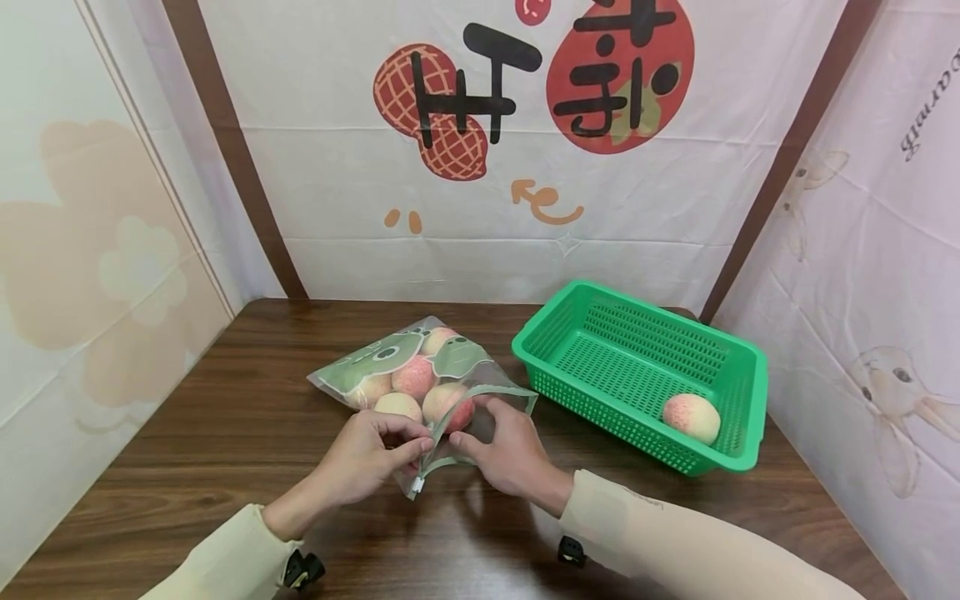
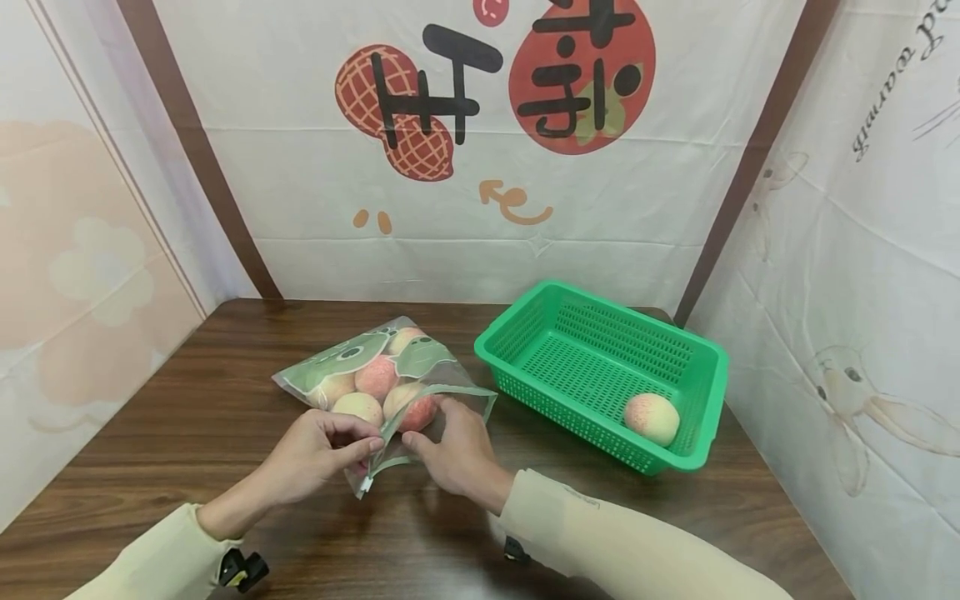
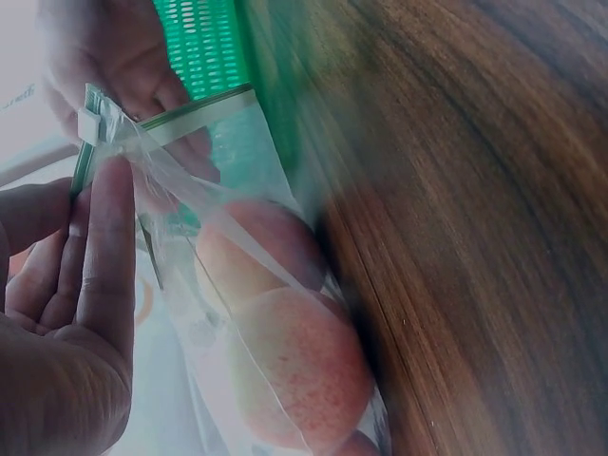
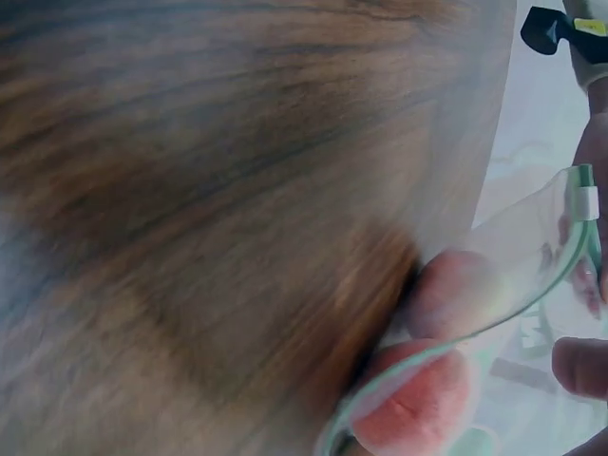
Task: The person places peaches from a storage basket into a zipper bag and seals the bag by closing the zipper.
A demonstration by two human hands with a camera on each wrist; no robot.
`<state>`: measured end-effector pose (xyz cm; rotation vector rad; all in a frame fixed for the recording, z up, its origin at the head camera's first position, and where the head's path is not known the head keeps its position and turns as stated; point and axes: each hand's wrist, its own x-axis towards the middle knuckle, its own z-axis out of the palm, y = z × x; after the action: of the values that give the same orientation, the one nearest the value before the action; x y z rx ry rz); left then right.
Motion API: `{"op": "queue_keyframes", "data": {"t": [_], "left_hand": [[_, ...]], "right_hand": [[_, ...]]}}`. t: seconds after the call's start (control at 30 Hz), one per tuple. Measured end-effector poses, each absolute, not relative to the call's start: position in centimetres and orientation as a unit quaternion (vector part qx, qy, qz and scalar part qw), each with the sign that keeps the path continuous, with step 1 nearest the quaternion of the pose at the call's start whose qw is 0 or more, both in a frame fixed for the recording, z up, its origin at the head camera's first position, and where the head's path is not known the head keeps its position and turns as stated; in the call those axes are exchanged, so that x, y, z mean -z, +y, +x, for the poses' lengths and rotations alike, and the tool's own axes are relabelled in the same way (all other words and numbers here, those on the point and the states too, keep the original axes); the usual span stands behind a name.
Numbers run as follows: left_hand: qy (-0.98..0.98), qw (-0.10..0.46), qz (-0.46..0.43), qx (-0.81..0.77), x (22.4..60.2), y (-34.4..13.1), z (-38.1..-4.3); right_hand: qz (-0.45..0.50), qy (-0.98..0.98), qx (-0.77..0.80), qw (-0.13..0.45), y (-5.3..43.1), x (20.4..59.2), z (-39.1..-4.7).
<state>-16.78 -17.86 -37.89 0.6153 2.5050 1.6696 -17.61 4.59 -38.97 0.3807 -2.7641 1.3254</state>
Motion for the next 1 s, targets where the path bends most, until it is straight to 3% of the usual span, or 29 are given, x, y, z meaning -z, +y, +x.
{"op": "queue_keyframes", "data": {"t": [0.4,1.0], "left_hand": [[0.815,0.036,0.203,-0.542,38.0,-18.0,-16.8],[0.810,0.042,0.201,-0.549,38.2,-18.1,-16.8]], "right_hand": [[0.149,-0.896,-0.417,0.043,7.2,36.8,-16.0],[0.155,-0.881,-0.443,0.066,12.9,32.9,-17.1]]}}
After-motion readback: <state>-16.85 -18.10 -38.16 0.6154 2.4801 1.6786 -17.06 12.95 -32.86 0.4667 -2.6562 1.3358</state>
